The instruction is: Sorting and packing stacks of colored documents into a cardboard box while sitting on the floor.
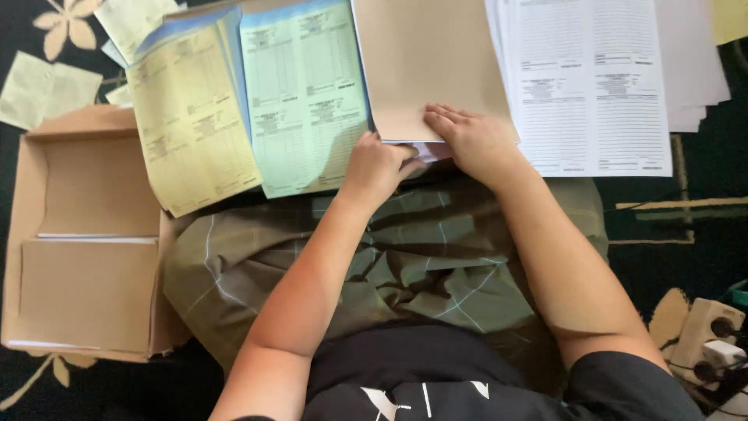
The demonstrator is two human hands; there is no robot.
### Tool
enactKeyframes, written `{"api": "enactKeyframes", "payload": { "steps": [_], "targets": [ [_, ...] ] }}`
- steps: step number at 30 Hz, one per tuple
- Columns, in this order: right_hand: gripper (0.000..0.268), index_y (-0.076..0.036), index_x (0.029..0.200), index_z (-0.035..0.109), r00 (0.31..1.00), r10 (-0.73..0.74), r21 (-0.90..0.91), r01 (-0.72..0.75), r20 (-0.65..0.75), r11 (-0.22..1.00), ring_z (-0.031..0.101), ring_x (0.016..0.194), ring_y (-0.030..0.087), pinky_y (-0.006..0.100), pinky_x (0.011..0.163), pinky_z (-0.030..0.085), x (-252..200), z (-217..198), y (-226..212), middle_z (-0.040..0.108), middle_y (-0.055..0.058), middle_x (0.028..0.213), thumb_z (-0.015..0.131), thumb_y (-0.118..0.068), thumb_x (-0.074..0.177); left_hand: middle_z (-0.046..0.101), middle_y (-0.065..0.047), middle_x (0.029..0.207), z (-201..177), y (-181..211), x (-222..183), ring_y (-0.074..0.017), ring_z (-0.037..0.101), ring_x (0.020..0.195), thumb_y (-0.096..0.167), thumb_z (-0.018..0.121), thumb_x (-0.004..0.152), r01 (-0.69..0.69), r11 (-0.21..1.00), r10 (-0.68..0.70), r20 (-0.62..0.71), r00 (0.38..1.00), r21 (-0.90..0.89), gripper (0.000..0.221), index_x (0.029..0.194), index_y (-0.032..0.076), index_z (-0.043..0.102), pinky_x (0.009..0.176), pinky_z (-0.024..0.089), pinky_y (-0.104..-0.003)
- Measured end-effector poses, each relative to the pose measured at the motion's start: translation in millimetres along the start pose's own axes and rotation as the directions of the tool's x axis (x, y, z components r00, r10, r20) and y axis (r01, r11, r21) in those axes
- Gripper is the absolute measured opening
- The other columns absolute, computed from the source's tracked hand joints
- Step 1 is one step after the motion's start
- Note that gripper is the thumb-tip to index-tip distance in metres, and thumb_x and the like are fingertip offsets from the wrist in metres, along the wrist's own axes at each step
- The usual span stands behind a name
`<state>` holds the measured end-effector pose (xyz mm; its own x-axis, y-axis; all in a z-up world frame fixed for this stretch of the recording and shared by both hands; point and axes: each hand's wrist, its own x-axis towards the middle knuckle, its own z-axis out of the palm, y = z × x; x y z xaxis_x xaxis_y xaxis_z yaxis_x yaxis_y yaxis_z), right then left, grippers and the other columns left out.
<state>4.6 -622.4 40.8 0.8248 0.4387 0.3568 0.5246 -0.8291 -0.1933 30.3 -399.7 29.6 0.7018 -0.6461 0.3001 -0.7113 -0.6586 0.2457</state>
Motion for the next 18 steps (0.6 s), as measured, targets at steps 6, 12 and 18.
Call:
{"api": "enactKeyframes", "payload": {
  "steps": [6, 12, 18],
  "targets": [
    [0.050, -0.007, 0.144, 0.053, 0.985, 0.052, 0.104, -0.070, 0.167, 0.992, 0.059, 0.133, 0.034, 0.050, 0.096, 0.056, -7, 0, -6, 0.058, 0.012, 0.150, 0.056, -0.014, 0.094, 0.062, -0.001, 0.060, 0, -5, 0, -0.0246, 0.066, 0.075, 0.024, 0.074, 0.085, -0.158, 0.987, 0.161, -0.265, 0.951, 0.034, 0.014, 0.072, 0.022, 0.071, 0.080, 0.044, -0.038],
    [0.056, -0.017, 0.149, 0.051, 0.990, 0.066, 0.013, -0.068, 0.123, 0.998, 0.069, 0.113, 0.036, 0.051, 0.085, 0.060, -14, 16, 1, 0.061, 0.008, 0.147, 0.058, -0.018, 0.094, 0.063, 0.006, 0.090, -5, -1, -2, -0.0166, 0.056, 0.101, 0.019, 0.070, 0.090, -0.172, 0.984, 0.171, -0.423, 0.890, 0.036, 0.003, 0.091, 0.020, 0.067, 0.081, 0.044, -0.033],
    [0.054, -0.019, 0.151, 0.046, 0.961, 0.119, 0.056, -0.137, 0.250, 0.989, 0.066, 0.116, 0.042, 0.057, 0.083, 0.058, -12, 7, 2, 0.055, 0.004, 0.154, 0.048, -0.014, 0.097, 0.053, -0.021, 0.136, -96, -54, -79, -0.0383, 0.046, 0.130, 0.040, 0.099, 0.058, 0.068, 0.940, -0.106, 0.095, 0.990, 0.335, 0.102, 0.143, 0.005, 0.055, 0.099, 0.042, -0.049]
  ]
}}
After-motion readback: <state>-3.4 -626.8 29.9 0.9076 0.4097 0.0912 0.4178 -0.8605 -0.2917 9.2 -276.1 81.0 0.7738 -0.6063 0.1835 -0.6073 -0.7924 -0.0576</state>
